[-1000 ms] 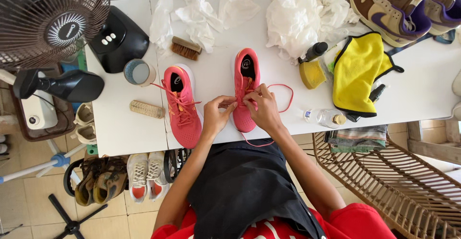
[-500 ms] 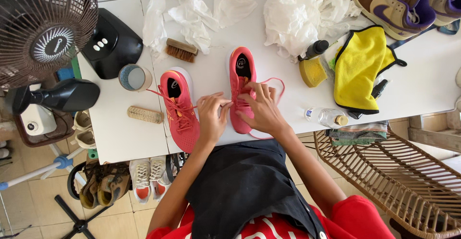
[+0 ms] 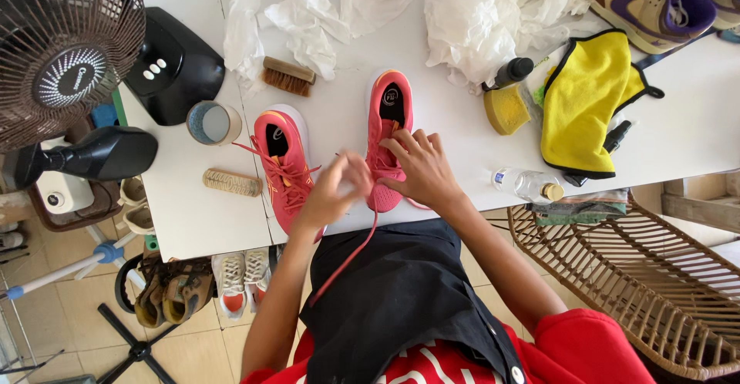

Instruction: The person threads pink shoelaces through the eyelets of a pair of pink sneakers placed on a white table. They pull the laces tight and tie them into knots on both shoes.

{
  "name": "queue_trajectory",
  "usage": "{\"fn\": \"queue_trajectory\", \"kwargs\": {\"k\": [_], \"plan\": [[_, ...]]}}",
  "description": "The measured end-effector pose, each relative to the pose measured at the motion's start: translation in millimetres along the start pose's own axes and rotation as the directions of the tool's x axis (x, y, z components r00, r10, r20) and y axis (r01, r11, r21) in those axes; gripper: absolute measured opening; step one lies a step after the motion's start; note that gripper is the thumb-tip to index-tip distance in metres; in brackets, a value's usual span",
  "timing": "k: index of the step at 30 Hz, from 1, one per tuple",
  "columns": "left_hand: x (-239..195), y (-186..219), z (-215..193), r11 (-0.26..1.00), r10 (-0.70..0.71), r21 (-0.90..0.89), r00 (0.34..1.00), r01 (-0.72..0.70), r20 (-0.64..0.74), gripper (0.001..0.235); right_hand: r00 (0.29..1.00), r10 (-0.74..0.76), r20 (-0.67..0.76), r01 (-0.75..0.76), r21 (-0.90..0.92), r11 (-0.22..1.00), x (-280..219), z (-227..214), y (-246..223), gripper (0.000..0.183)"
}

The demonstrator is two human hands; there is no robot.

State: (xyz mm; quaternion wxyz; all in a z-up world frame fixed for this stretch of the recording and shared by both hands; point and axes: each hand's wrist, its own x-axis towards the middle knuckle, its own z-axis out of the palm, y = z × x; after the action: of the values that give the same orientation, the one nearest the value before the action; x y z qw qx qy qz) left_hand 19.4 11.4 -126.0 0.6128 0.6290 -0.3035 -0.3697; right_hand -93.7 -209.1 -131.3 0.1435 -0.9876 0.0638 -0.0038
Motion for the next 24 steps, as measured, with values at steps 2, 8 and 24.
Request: {"fn": "queue_trajectory", "kwargs": {"k": [2,8,24], "plan": [[13,20,6,0.934,-0.021,0.356,0.999,0.033,-0.036,0.046,1.000,0.003,0.015,-0.003,0.027,1.000,2,3,-1,0.078],[13,32,11,0.787,0.085,0.598,0.986,-0.154,0.141,0.025,0.998,0.007,0.065,-0.011,0.060,0.998,2,-4,4,0.079],[18,67,15,0.796,-0.247,0.557,0.968,0.235,-0.055,0.060,0.894,-0.093,0.439,0.008,0.191,0.982,31,-29,11,0.021]]}}
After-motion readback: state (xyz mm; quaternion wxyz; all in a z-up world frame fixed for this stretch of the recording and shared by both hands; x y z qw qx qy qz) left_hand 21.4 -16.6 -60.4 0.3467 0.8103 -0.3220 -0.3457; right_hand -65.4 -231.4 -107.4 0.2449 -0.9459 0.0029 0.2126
